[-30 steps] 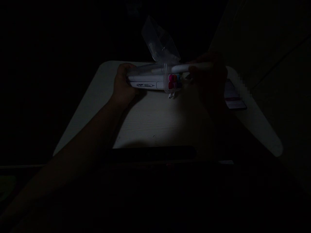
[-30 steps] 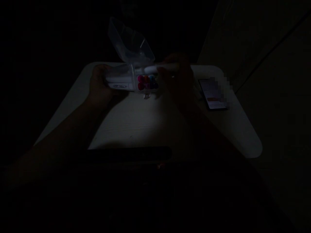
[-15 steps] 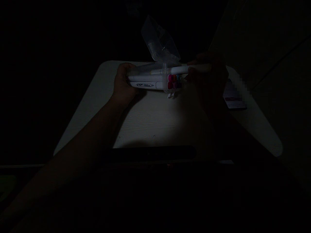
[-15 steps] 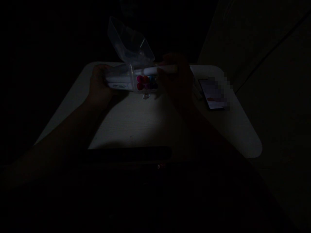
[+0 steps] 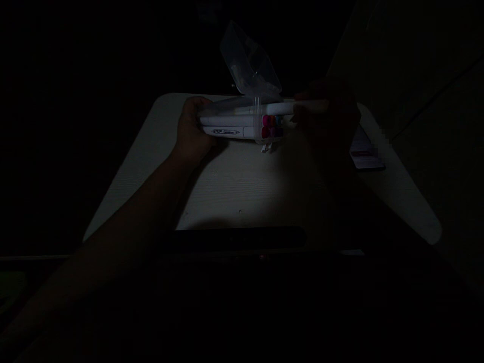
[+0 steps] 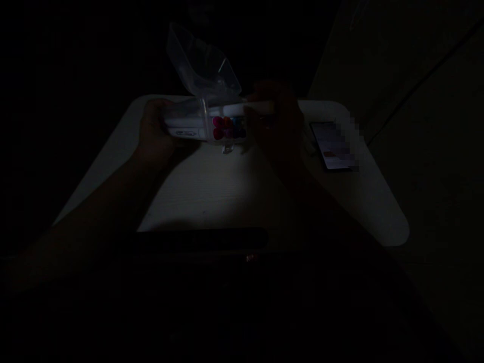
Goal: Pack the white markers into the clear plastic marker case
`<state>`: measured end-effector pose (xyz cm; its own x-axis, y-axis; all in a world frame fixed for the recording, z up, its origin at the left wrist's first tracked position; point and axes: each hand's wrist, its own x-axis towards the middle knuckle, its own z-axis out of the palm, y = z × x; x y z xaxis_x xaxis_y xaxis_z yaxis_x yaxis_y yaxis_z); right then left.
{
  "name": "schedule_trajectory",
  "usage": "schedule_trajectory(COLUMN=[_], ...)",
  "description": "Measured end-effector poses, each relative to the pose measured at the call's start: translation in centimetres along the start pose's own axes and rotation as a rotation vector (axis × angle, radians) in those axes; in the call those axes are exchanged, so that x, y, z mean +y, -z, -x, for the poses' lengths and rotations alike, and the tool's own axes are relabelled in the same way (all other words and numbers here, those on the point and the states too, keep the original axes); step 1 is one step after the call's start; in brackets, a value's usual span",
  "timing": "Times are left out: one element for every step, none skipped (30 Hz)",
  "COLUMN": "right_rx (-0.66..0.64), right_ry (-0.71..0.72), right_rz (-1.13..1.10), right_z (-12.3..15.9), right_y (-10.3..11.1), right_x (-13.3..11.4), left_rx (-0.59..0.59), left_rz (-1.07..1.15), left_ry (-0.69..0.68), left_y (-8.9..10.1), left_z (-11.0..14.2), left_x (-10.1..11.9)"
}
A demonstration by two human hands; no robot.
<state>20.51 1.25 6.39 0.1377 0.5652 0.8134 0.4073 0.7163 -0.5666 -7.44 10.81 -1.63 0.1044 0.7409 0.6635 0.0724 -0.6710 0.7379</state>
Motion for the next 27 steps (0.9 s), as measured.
schedule_trajectory(right_rx=[-0.034,-0.064,-0.09,-0.109,-0.117,-0.117,-0.112,-0.116,-0.12,-0.124,-0.129,-0.124,-0.108,-0.101,-0.094,-0.093,-0.095,-0.1,-0.113,-0.115,-0.113,-0.109,-0.097,-0.079,-0.061,-0.053,-0.056], right_ry=[-0.031,-0.058,-0.075,-0.082,-0.079,-0.074,-0.069,-0.071,-0.078,-0.091,-0.111,-0.133,-0.156,-0.174,-0.183,-0.184,-0.183,-0.185,-0.193,-0.204,-0.213,-0.211,-0.199,-0.185,-0.175,-0.171,-0.172], right_rz=[0.022,0.051,0.081,0.105,0.115,0.113,0.112,0.116,0.121,0.12,0.112,0.089,0.054,0.014,-0.016,-0.033,-0.038,-0.033,-0.018,-0.001,0.013,0.018,0.013,-0.005,-0.026,-0.04,-0.047], right_z=[0.0,-0.1,-0.1,-0.2,-0.2,-0.2,-0.2,-0.2,-0.2,-0.2,-0.1,-0.1,-0.1,-0.1,-0.1,-0.1,-0.1,-0.1,-0.1,-0.2,-0.2,-0.2,-0.3,-0.3,-0.3,-0.3,-0.2], right_y=[0.0,0.0,0.1,0.1,0.2,0.2,0.3,0.3,0.3,0.2,0.1,0.0,-0.1,-0.2,-0.3,-0.3,-0.4,-0.4,-0.3,-0.3,-0.3,-0.3,-0.3,-0.3,-0.3,-0.3,-0.3], right_x=[-0.1,-0.1,-0.2,-0.3,-0.5,-0.6,-0.8,-0.8,-0.9,-0.8,-0.7,-0.5,-0.4,-0.2,-0.1,0.0,0.0,0.0,-0.1,-0.2,-0.2,-0.2,-0.2,-0.1,0.0,0.1,0.2], left_rx=[-0.007,-0.009,-0.01,-0.009,-0.011,-0.008,-0.008,-0.011,-0.007,-0.003,0.003,0.007,0.009,0.012,0.012,0.008,0.007,0.01,0.011,0.01,0.009,0.008,0.006,0.008,0.011,0.017,0.02], left_rz=[0.001,0.004,0.005,0.005,0.008,0.014,0.021,0.028,0.034,0.036,0.031,0.022,0.014,0.011,0.011,0.011,0.01,0.005,-0.002,-0.011,-0.02,-0.029,-0.036,-0.04,-0.041,-0.036,-0.026], left_ry=[0.004,0.009,0.012,0.014,0.017,0.02,0.023,0.028,0.03,0.033,0.033,0.03,0.028,0.023,0.02,0.021,0.021,0.018,0.011,0.002,-0.005,-0.009,-0.007,-0.001,0.007,0.013,0.019], left_y=[0.0,0.1,0.1,0.1,0.1,0.1,0.0,0.0,-0.1,-0.1,-0.2,-0.2,-0.2,-0.2,-0.2,-0.3,-0.3,-0.3,-0.4,-0.4,-0.5,-0.5,-0.5,-0.5,-0.5,-0.5,-0.4], left_z=[0.0,0.0,-0.1,-0.1,-0.1,-0.1,-0.1,-0.1,-0.1,-0.1,-0.2,-0.2,-0.2,-0.2,-0.2,-0.1,-0.1,-0.1,0.0,0.0,0.1,0.1,0.2,0.2,0.2,0.1,0.1], left_x=[0.0,0.0,0.0,0.0,0.1,0.2,0.4,0.5,0.6,0.6,0.6,0.6,0.6,0.6,0.6,0.7,0.7,0.8,1.0,1.1,1.2,1.3,1.3,1.3,1.2,1.1,1.0])
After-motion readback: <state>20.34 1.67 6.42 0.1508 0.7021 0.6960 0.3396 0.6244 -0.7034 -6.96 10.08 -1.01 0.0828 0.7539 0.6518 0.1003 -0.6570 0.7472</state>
